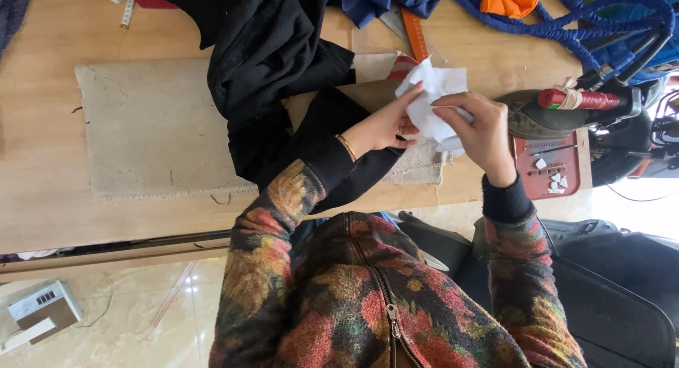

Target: Ironing a black garment using a steam iron and a protective white cloth, then folding it.

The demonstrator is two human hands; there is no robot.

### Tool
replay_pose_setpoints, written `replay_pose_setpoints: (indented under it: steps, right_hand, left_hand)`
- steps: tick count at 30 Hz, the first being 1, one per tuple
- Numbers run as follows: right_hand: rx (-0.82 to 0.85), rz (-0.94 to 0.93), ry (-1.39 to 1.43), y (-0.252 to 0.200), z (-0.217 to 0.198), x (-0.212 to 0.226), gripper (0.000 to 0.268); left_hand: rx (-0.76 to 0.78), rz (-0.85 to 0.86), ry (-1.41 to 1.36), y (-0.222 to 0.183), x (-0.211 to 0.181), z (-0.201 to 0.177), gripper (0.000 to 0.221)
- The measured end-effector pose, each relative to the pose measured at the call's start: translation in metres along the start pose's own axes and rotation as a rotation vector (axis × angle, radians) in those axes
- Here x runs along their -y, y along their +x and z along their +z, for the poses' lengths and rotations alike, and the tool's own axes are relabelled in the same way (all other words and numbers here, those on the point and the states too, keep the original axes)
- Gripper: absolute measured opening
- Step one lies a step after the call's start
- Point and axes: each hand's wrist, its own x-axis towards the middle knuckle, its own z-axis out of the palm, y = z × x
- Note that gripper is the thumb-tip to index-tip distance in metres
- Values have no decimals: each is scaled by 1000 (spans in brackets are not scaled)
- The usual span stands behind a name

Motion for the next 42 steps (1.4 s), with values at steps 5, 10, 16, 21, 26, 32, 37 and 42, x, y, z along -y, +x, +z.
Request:
replay_pose_setpoints:
  steps: [5, 10, 16, 21, 26, 32, 37, 42]
  right_hand:
    - [14, -33, -130, -2, -23, 12, 17]
    - [66, -11, -262, -30, -28, 16, 20]
    - [401, 7, -95, -61, 26, 31, 40]
    - [465, -63, -143, -65, 0, -21, 54]
    - [177, 233, -1131, -51, -118, -113, 98]
    - [309, 395, -908, -51, -162, -204, 72]
    - [494, 567, -900, -31, -173, -231, 52]
    - [470, 722, -757, -10, -136, -115, 54]
  left_hand:
    - [200, 521, -151, 62, -7, -8, 50]
    - [9, 461, 241, -42, -92, -1, 29]
    - [-196, 648, 907, -86, -86, -66, 28]
    - [-1047, 854, 1930, -93, -46, -101, 39]
    - [-715, 1293, 1850, -78, 4, -64, 48]
    - [-589, 890, 2237, -46, 67, -87, 99]
    - [-797, 736, 2236, -90, 51, -80, 89]
    - [-919, 656, 2239, -109, 34, -89, 83]
